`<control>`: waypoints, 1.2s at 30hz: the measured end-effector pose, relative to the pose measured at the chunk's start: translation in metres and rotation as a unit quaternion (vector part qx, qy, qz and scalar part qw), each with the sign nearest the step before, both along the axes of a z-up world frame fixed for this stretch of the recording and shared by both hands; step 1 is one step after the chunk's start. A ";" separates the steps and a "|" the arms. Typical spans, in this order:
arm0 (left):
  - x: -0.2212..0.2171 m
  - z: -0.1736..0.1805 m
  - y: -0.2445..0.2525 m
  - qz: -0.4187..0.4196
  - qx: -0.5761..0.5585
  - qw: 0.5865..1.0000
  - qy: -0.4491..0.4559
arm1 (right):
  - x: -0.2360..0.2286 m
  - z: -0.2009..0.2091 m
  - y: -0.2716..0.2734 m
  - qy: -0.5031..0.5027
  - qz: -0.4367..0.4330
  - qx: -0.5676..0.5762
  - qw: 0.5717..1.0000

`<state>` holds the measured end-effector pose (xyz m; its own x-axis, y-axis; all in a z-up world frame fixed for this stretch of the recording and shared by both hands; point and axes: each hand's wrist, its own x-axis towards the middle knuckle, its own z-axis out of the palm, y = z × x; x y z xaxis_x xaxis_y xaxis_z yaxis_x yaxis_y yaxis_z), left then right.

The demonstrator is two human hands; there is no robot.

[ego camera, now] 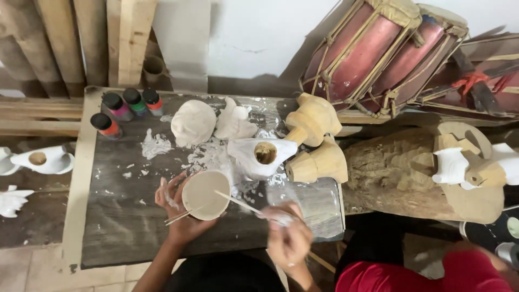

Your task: Applying and smoothing plaster into a mold using a stick and fingers

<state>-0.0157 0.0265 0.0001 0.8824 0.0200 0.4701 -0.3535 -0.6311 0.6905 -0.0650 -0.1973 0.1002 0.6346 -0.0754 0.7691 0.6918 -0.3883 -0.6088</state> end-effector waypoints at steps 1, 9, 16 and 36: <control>0.005 -0.004 0.001 -0.001 0.001 1.000 -0.004 | 0.012 0.014 0.009 -0.004 -0.001 0.001 1.000; 0.000 -0.014 0.000 0.000 -0.002 0.997 -0.081 | 0.048 0.048 0.053 0.220 0.083 -0.343 0.910; -0.002 -0.037 0.000 -0.020 -0.019 0.998 -0.061 | 0.049 0.055 0.057 0.200 0.007 -0.383 0.902; -0.008 -0.034 -0.029 -0.019 -0.058 0.998 0.008 | 0.027 0.013 -0.098 0.176 -0.114 0.065 0.976</control>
